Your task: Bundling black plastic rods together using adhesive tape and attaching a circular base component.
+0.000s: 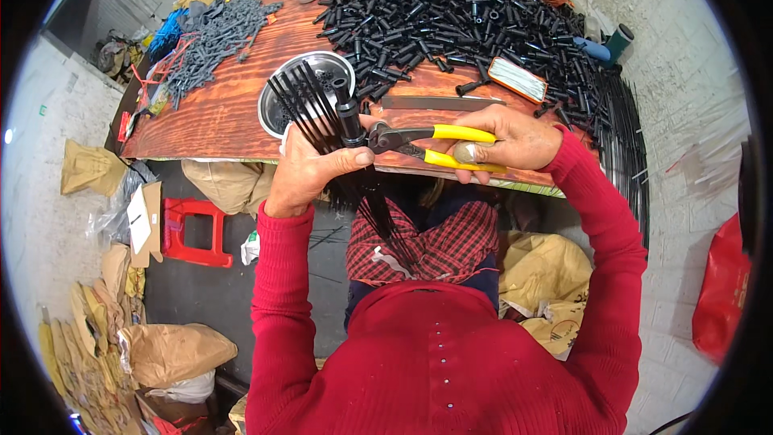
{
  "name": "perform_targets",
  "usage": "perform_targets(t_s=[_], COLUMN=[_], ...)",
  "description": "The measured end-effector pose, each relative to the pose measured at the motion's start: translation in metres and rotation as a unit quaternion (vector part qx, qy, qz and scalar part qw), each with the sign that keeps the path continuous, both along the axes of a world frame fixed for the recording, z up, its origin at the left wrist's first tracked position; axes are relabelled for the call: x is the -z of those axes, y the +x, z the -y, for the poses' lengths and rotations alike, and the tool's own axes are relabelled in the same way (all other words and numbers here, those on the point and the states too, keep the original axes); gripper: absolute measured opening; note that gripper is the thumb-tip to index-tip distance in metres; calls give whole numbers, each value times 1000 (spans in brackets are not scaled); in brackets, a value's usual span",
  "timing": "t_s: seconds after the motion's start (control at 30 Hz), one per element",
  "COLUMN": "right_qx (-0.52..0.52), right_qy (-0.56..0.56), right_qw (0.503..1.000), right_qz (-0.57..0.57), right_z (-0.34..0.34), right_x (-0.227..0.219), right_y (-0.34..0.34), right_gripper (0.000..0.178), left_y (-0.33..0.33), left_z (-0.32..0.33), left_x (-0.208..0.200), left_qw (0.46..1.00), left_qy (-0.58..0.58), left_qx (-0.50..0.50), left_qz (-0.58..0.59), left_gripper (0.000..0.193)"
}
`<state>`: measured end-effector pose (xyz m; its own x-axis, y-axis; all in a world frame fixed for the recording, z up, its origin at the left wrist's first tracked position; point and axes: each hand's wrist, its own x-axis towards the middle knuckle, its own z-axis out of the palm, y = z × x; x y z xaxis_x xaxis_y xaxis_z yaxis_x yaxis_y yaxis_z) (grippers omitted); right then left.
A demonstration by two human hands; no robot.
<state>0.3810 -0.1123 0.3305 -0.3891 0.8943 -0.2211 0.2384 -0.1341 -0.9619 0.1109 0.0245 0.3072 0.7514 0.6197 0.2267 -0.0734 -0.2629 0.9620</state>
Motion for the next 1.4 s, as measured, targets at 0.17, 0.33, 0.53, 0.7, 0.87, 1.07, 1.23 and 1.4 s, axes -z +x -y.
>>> perform_targets(t_s=[0.17,0.33,0.53,0.7,0.87,1.07,1.23,1.4], right_qx=[5,7,74,148,160,81,101,132], right_qy=[2,5,41,73,74,173,267,354], right_qw=[998,991,972,957,979,977,922,838], right_qz=[-61,-135,-219,-237,-105,93,263,392], right_z=[-7,-9,-3,3,3,12,18,21], right_x=[32,54,59,56,43,40,24,12], right_y=[-7,-11,-15,-33,-55,-50,-47,-51], right_gripper=[47,52,54,37,26,21,24,32], left_y=[-5,-3,-12,-12,-10,-9,-6,-1], left_z=[-6,0,-3,5,9,15,16,18], left_x=[6,4,11,-1,1,2,1,2], left_qw=[997,998,992,995,998,994,994,994], left_qy=[-41,-55,-121,-89,-66,-91,-93,-87], left_qx=[40,19,-3,14,1,-40,-45,-57], left_qz=[43,38,42,34,23,39,35,31], left_gripper=[41,44,62,62,58,54,50,48])
